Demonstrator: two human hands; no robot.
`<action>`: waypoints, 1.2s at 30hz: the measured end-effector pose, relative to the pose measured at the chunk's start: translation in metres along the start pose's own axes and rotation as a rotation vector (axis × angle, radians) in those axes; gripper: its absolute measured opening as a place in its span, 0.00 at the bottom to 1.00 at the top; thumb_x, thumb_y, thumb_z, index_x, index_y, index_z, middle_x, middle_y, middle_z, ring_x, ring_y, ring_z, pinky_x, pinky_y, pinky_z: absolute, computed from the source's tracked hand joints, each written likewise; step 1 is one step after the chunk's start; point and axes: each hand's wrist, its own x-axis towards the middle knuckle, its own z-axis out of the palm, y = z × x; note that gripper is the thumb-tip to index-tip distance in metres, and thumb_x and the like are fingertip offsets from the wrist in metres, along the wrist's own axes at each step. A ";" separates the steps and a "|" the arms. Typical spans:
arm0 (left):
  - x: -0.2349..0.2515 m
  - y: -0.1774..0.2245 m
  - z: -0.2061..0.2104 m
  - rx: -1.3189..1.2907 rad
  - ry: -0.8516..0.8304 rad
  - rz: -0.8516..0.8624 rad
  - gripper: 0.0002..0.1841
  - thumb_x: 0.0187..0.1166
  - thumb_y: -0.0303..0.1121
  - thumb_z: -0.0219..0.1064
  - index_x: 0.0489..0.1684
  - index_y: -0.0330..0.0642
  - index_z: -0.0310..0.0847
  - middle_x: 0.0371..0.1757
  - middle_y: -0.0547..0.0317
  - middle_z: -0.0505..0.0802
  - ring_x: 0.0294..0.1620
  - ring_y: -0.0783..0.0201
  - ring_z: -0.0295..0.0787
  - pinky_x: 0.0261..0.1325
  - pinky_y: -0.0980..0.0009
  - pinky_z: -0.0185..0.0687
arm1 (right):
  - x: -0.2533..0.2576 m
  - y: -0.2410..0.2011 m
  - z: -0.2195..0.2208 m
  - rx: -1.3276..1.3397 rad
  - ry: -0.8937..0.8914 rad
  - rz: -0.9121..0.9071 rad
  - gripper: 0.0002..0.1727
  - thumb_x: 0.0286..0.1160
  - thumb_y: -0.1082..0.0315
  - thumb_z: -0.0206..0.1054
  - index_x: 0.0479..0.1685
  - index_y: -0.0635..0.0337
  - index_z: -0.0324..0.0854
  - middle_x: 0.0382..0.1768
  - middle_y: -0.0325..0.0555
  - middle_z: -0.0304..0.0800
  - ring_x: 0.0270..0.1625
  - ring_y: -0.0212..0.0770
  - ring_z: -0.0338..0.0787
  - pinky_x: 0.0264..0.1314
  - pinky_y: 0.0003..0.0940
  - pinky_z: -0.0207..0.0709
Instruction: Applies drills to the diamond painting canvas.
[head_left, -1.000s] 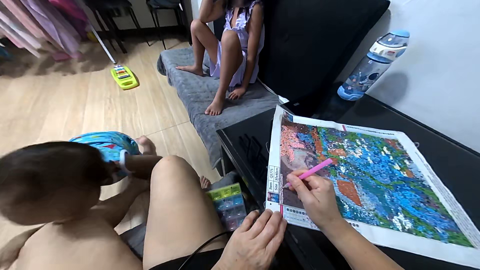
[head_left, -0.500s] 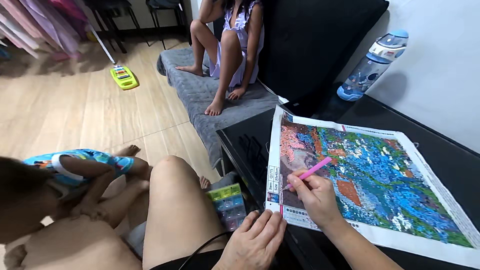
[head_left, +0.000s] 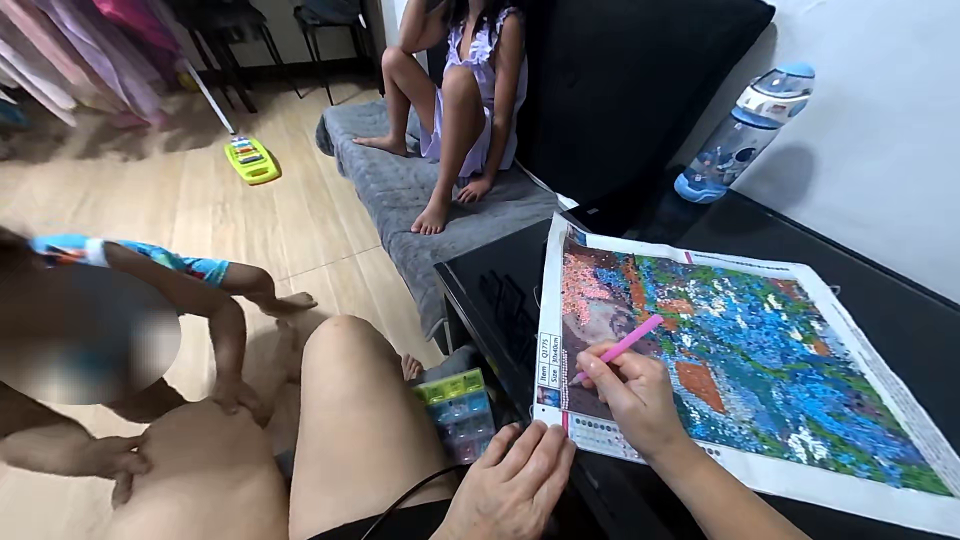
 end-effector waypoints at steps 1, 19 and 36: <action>-0.001 0.000 0.000 -0.001 0.002 0.002 0.18 0.83 0.24 0.51 0.61 0.46 0.84 0.63 0.58 0.92 0.65 0.61 0.86 0.72 0.67 0.72 | 0.000 0.000 0.000 -0.004 -0.005 -0.002 0.15 0.78 0.64 0.58 0.26 0.58 0.86 0.22 0.28 0.84 0.23 0.13 0.79 0.28 0.09 0.73; 0.000 0.000 -0.002 -0.022 -0.019 0.001 0.18 0.83 0.25 0.51 0.62 0.46 0.84 0.63 0.57 0.92 0.66 0.60 0.86 0.72 0.66 0.72 | 0.000 -0.001 -0.001 0.017 0.000 0.010 0.14 0.77 0.64 0.59 0.26 0.58 0.86 0.22 0.28 0.84 0.22 0.13 0.78 0.26 0.09 0.72; 0.001 -0.003 -0.002 -0.020 -0.027 0.017 0.17 0.82 0.24 0.52 0.62 0.46 0.84 0.63 0.57 0.92 0.66 0.61 0.86 0.71 0.67 0.73 | 0.000 -0.004 -0.002 0.011 -0.029 0.066 0.13 0.76 0.65 0.60 0.26 0.58 0.86 0.19 0.28 0.82 0.21 0.13 0.77 0.25 0.09 0.70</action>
